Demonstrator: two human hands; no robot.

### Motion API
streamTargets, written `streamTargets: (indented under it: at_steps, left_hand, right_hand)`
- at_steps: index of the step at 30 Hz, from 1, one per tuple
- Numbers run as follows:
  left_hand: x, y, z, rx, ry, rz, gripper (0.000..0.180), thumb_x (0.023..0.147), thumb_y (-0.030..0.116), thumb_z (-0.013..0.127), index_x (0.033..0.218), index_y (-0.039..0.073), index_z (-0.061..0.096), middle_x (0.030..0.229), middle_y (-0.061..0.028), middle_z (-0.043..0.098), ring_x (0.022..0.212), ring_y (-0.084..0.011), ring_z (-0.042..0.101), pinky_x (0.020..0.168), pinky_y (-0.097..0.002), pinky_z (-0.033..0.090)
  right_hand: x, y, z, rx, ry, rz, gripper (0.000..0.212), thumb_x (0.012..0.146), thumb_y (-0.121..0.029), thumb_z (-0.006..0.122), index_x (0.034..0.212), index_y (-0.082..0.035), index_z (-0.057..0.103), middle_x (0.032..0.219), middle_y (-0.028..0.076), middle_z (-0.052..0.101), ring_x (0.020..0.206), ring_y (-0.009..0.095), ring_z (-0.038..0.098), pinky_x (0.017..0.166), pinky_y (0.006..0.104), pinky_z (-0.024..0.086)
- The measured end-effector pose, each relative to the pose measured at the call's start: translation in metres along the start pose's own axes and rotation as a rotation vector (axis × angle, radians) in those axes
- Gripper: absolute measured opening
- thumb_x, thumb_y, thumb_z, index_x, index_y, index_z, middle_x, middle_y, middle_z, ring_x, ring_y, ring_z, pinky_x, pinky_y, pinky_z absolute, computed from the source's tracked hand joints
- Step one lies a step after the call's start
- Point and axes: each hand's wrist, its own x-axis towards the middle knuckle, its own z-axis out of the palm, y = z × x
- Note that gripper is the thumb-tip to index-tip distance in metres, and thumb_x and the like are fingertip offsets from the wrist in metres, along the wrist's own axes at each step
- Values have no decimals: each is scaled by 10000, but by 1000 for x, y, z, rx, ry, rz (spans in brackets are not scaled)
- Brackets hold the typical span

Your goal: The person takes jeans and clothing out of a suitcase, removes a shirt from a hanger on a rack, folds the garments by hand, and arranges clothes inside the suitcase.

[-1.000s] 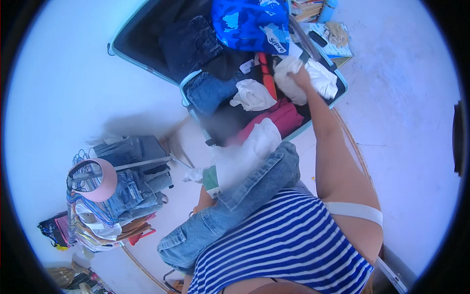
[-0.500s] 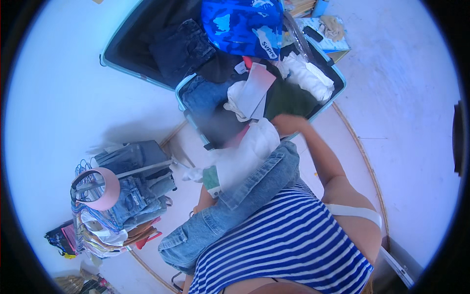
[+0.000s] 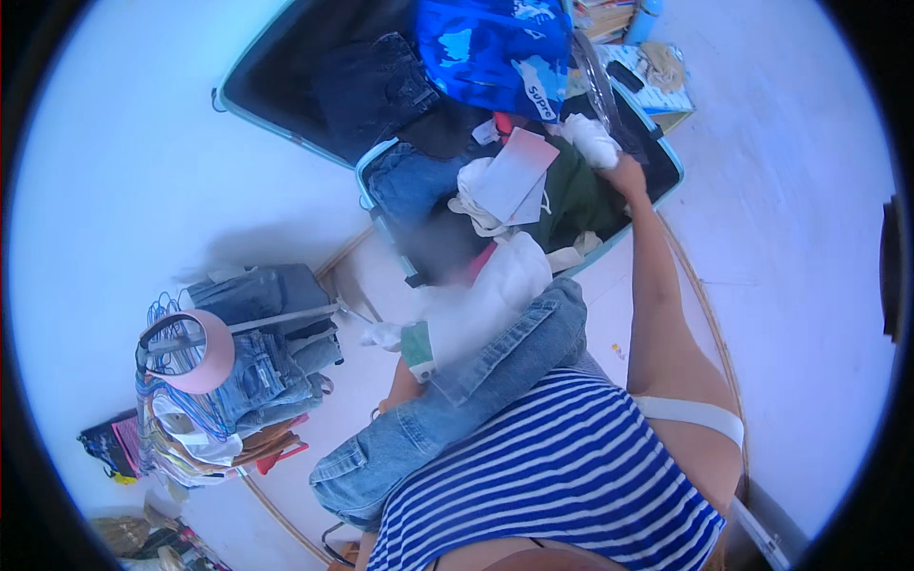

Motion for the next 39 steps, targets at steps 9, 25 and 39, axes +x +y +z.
streamTargets:
  at_steps: [9, 25, 39]
  left_hand:
    - [-9, 16, 22, -321, 198, 80, 402, 776, 210, 495, 1093, -15, 391, 1009, -105, 479, 929, -195, 453, 791, -293, 347]
    - [-51, -14, -4, -827, 853, 228, 307, 774, 102, 485, 1055, -6, 427, 951, -74, 513, 825, -128, 495, 703, -239, 387]
    - [-113, -88, -47, -255, 1093, -30, 284, 729, 207, 562, 926, 9, 504, 798, -89, 544, 695, -189, 539, 618, -290, 425]
  right_hand:
    - [-64, -62, -124, 1023, 229, -214, 464, 610, -224, 658, 973, 19, 500, 861, 121, 564, 790, 210, 542, 698, 285, 411]
    - [-137, -246, -49, 2068, -622, -303, 437, 719, -124, 504, 1115, -18, 355, 1023, 98, 468, 969, 224, 439, 827, 313, 351]
    - [-259, -424, 166, 1502, -1861, -285, 427, 725, -128, 495, 1113, -18, 358, 1019, 99, 470, 966, 224, 441, 824, 308, 351]
